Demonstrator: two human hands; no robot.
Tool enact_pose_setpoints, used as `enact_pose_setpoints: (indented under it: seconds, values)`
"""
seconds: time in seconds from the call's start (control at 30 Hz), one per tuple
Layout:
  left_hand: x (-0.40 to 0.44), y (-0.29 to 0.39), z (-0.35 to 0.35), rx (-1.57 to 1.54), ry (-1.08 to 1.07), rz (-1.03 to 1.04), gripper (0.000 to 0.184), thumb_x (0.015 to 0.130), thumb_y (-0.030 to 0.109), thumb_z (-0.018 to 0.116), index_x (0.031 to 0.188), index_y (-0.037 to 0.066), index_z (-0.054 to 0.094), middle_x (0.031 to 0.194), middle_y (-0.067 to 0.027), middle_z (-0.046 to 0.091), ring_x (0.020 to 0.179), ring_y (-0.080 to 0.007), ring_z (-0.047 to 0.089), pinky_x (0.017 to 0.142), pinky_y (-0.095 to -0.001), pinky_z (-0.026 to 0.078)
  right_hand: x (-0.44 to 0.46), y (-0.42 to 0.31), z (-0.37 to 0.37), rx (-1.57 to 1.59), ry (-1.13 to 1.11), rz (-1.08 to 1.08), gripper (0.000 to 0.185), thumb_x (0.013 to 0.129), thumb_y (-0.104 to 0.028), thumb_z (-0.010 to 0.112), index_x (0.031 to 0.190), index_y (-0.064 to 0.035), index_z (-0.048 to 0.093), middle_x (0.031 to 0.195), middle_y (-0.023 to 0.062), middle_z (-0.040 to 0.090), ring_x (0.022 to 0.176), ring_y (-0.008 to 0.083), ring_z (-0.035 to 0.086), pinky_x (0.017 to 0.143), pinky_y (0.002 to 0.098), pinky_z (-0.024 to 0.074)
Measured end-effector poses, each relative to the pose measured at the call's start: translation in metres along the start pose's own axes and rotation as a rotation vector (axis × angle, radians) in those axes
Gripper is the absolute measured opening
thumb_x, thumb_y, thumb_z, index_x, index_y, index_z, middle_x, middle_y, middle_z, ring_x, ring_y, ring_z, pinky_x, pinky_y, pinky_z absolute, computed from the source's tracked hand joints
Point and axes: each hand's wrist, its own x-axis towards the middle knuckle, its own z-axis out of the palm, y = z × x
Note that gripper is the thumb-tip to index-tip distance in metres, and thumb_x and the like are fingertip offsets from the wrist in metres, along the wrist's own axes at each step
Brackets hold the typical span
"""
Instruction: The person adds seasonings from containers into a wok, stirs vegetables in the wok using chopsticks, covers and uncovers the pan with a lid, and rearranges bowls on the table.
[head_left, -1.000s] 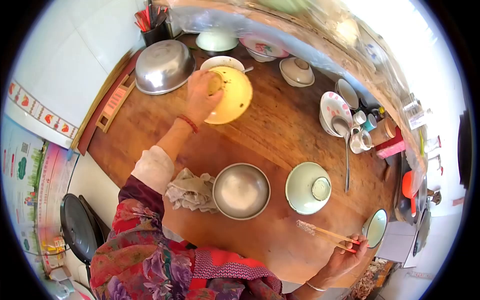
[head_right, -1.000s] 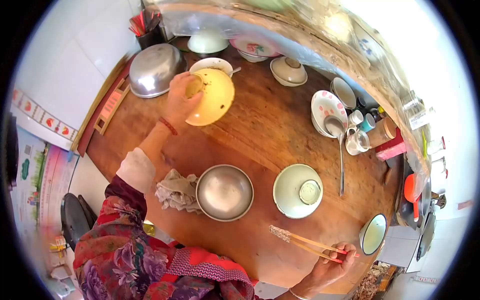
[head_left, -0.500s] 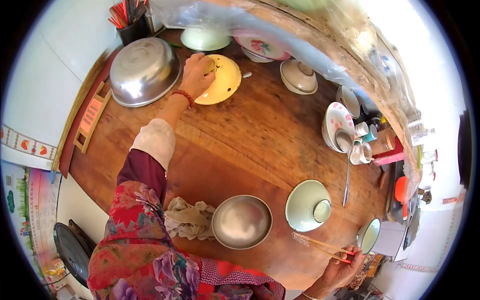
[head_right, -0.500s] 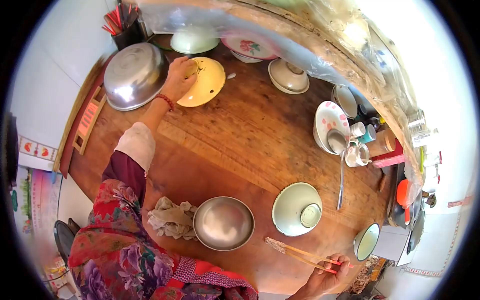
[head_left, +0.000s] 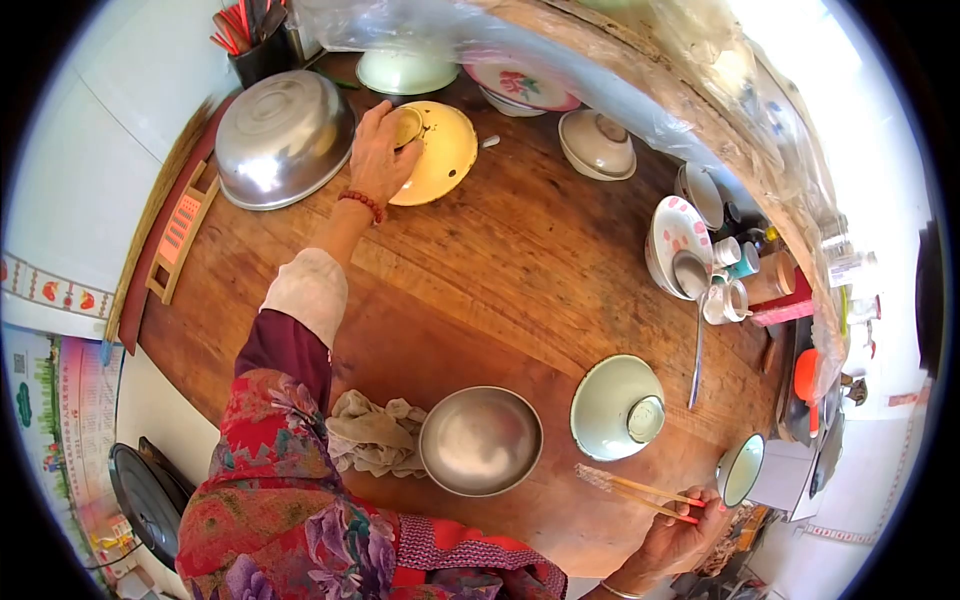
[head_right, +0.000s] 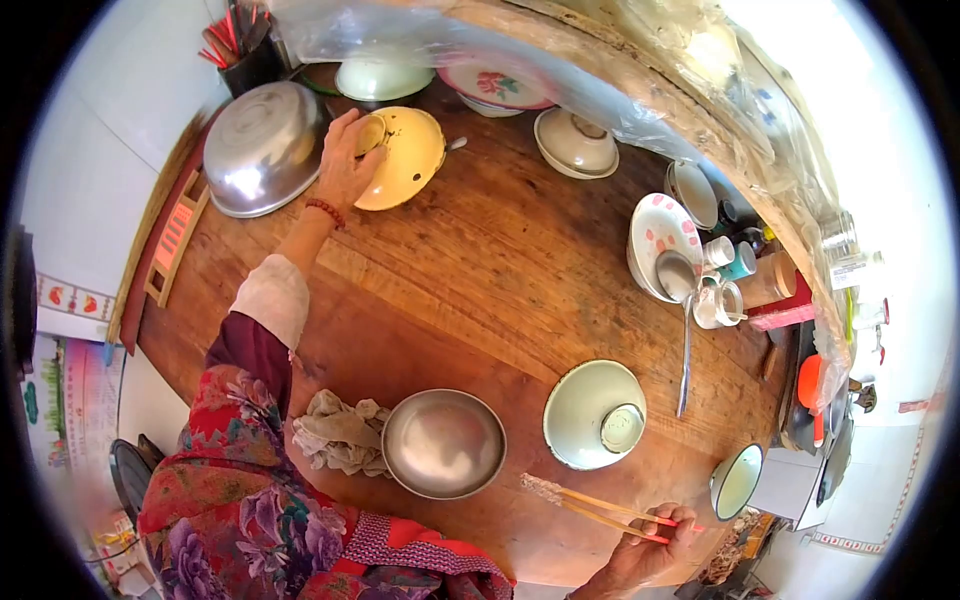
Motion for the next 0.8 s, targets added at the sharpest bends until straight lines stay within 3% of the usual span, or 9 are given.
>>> enact_pose_setpoints:
  seconds: [0.07, 0.2, 0.43, 0.53, 0.7, 0.77, 0.8]
  values:
    - [-0.002, 0.003, -0.004, -0.004, 0.005, 0.001, 0.046, 0.074, 0.021, 0.063, 0.115, 0.002, 0.052, 0.125, -0.0177, 0.044, 0.115, -0.0351, 0.043, 0.097, -0.0404, 0.036, -0.002, 0.003, 0.005, 0.004, 0.055, -0.014, 0.018, 0.094, -0.016, 0.044, 0.094, 0.0019, 0.047, 0.084, 0.0172, 0.053, 0.058, 0.0251, 0.054, 0.049, 0.0336, 0.0502]
    - [-0.008, 0.005, -0.008, -0.051, 0.030, -0.053, 0.048, 0.077, 0.024, 0.064, 0.116, 0.000, 0.051, 0.128, -0.0186, 0.042, 0.117, -0.0346, 0.041, 0.098, -0.0407, 0.035, -0.002, 0.000, -0.003, 0.002, 0.052, -0.022, 0.020, 0.094, -0.017, 0.043, 0.094, 0.0024, 0.048, 0.083, 0.0171, 0.053, 0.057, 0.0239, 0.053, 0.048, 0.0324, 0.0501]
    - [-0.026, 0.010, -0.034, -0.083, 0.090, -0.058, 0.058, 0.077, 0.028, 0.066, 0.123, 0.000, 0.046, 0.130, -0.0193, 0.040, 0.121, -0.0348, 0.038, 0.100, -0.0411, 0.032, -0.003, -0.005, -0.013, 0.031, 0.014, -0.010, 0.018, 0.094, -0.014, 0.043, 0.091, 0.0019, 0.048, 0.086, 0.0136, 0.054, 0.072, 0.0203, 0.054, 0.049, 0.0308, 0.0496]
    - [-0.038, 0.022, -0.034, 0.126, -0.044, 0.049, 0.074, 0.071, 0.032, 0.072, 0.131, 0.004, 0.038, 0.136, -0.0199, 0.031, 0.128, -0.0382, 0.025, 0.105, -0.0484, 0.021, -0.003, -0.003, -0.010, 0.059, -0.013, 0.008, 0.015, 0.094, -0.013, 0.044, 0.091, 0.0013, 0.048, 0.086, 0.0122, 0.054, 0.077, 0.0209, 0.054, 0.050, 0.0315, 0.0500]
    - [-0.031, 0.060, -0.033, 0.331, -0.258, 0.124, 0.082, 0.064, 0.030, 0.076, 0.133, 0.009, 0.037, 0.139, -0.0191, 0.027, 0.131, -0.0403, 0.020, 0.103, -0.0580, 0.017, -0.003, -0.007, -0.016, 0.050, -0.052, 0.013, 0.012, 0.093, -0.012, 0.044, 0.093, 0.0001, 0.046, 0.088, 0.0117, 0.054, 0.081, 0.0226, 0.054, 0.052, 0.0339, 0.0508]
    - [-0.026, 0.066, -0.027, 0.396, -0.313, 0.145, 0.085, 0.062, 0.029, 0.078, 0.133, 0.011, 0.036, 0.139, -0.0189, 0.026, 0.131, -0.0408, 0.019, 0.102, -0.0610, 0.016, -0.002, -0.006, -0.015, 0.058, -0.052, -0.042, 0.024, 0.097, -0.024, 0.037, 0.098, -0.0008, 0.043, 0.086, 0.0166, 0.052, 0.072, 0.0283, 0.060, 0.051, 0.0357, 0.0519]
    - [-0.023, 0.067, -0.023, 0.443, -0.341, 0.125, 0.087, 0.060, 0.029, 0.079, 0.133, 0.012, 0.036, 0.139, -0.0197, 0.026, 0.132, -0.0408, 0.019, 0.101, -0.0628, 0.016, -0.002, -0.007, -0.013, 0.060, -0.056, -0.044, 0.024, 0.097, -0.024, 0.037, 0.098, -0.0008, 0.043, 0.086, 0.0166, 0.052, 0.072, 0.0283, 0.060, 0.051, 0.0357, 0.0519]
